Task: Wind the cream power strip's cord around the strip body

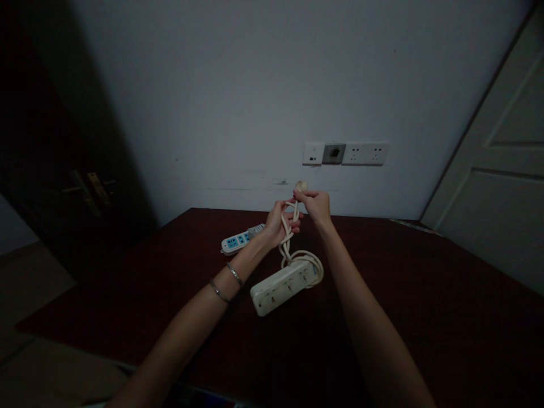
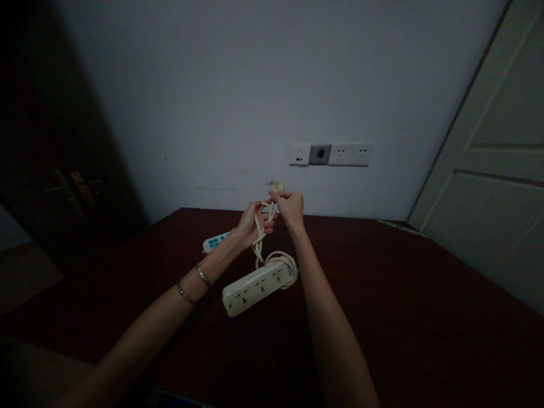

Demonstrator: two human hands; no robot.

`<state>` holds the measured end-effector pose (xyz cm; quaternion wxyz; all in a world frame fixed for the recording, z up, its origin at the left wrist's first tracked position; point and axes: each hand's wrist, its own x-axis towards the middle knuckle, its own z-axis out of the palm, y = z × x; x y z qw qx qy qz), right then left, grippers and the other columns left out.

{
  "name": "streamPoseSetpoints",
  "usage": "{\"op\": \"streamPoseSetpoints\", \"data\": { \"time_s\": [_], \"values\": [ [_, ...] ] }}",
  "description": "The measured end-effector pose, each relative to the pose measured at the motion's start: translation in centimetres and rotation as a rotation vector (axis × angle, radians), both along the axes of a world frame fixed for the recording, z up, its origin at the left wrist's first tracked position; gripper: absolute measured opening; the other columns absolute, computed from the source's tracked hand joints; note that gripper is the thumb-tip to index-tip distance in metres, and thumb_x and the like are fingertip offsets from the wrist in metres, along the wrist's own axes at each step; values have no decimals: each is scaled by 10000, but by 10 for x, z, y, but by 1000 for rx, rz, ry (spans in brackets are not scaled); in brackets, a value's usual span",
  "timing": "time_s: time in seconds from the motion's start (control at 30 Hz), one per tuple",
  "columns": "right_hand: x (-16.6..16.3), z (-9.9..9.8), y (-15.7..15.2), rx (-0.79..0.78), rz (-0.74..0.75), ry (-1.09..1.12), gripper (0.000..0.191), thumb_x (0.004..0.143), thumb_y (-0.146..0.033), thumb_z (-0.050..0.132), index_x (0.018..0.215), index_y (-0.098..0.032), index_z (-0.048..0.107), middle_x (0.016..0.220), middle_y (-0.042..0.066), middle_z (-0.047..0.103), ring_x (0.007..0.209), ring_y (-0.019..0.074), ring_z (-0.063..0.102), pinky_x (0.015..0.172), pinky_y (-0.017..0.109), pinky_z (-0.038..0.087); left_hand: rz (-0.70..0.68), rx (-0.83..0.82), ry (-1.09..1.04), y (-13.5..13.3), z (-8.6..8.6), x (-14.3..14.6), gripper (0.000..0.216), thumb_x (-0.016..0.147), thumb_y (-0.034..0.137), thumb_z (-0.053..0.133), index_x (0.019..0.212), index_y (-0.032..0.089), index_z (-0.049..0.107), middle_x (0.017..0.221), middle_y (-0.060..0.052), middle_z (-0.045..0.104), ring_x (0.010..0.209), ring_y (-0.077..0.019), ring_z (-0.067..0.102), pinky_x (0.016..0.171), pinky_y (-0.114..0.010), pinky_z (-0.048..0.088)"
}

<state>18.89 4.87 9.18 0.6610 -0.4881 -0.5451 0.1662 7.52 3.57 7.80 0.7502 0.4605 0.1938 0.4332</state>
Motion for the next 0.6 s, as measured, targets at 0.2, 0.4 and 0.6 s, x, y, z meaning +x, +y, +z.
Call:
{"op": "streamPoseSetpoints", "data": {
  "time_s": [0.2,0.4,0.6],
  "values": [
    [5,-6,6,51,-35,39,325,684,-420,616,571,-120,668,513,41,616,507,126,533,486,216,379,12,104,178,-16,-6,0,378,843,464,317,1085,196,427,597,-5,592,366,-114,504,351,-184,339],
    [12,-14,20,70,13,141,356,697,-458,600,577,-124,626,543,43,614,474,112,520,489,220,405,70,359,475,-29,-36,-2,271,793,392,539,863,132,513,498,-7,573,355,-111,521,356,-179,359],
    [31,-25,33,12,-61,329,294,678,-402,629,571,-129,611,513,19,594,454,102,506,438,198,369,153,304,347,-31,-64,-12,302,744,361,608,924,137,514,714,-22,614,478,-92,563,477,-212,446]
  ]
}}
